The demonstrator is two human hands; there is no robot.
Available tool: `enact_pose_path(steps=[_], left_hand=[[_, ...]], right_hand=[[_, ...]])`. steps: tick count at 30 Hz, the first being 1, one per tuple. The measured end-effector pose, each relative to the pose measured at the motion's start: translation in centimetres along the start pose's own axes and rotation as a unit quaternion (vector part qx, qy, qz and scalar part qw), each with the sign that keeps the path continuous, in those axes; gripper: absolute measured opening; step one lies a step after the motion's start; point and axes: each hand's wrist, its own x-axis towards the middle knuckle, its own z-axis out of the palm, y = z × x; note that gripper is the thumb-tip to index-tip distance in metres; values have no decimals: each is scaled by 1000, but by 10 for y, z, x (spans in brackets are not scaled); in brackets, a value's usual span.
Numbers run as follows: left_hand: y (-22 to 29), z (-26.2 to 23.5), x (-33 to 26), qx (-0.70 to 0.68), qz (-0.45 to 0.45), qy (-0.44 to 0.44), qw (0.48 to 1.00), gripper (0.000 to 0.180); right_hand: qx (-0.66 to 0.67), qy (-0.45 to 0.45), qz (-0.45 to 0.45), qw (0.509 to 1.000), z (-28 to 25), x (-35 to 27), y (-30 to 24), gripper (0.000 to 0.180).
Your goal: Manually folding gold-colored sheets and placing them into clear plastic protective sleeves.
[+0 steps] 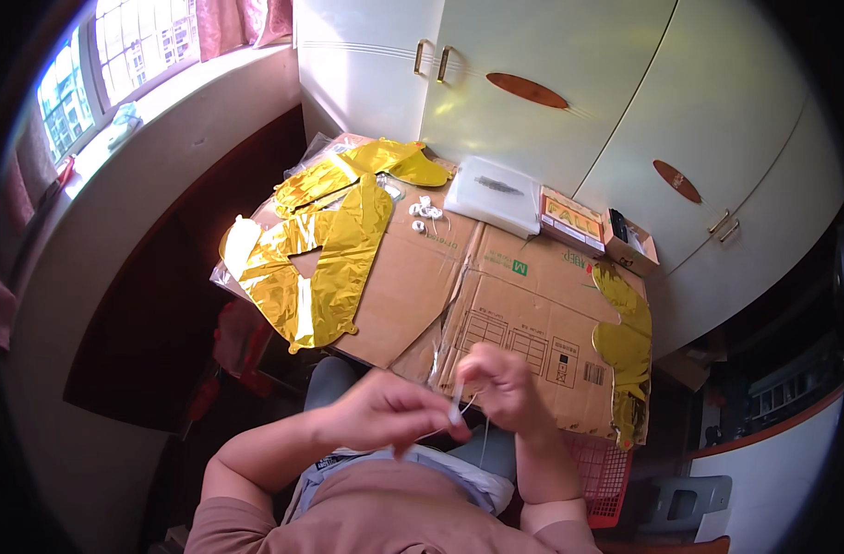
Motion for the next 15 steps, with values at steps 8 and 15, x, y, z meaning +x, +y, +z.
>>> enact_pose_path(steps=[8, 15], left_hand=[[-14, 2, 4, 47, 21, -40, 998, 17], [-15, -4, 5, 134, 14, 20, 991, 19]], right_hand=[[50, 19, 30, 998, 4, -5, 5, 4], [66, 30, 3, 997, 2, 0, -2, 3]])
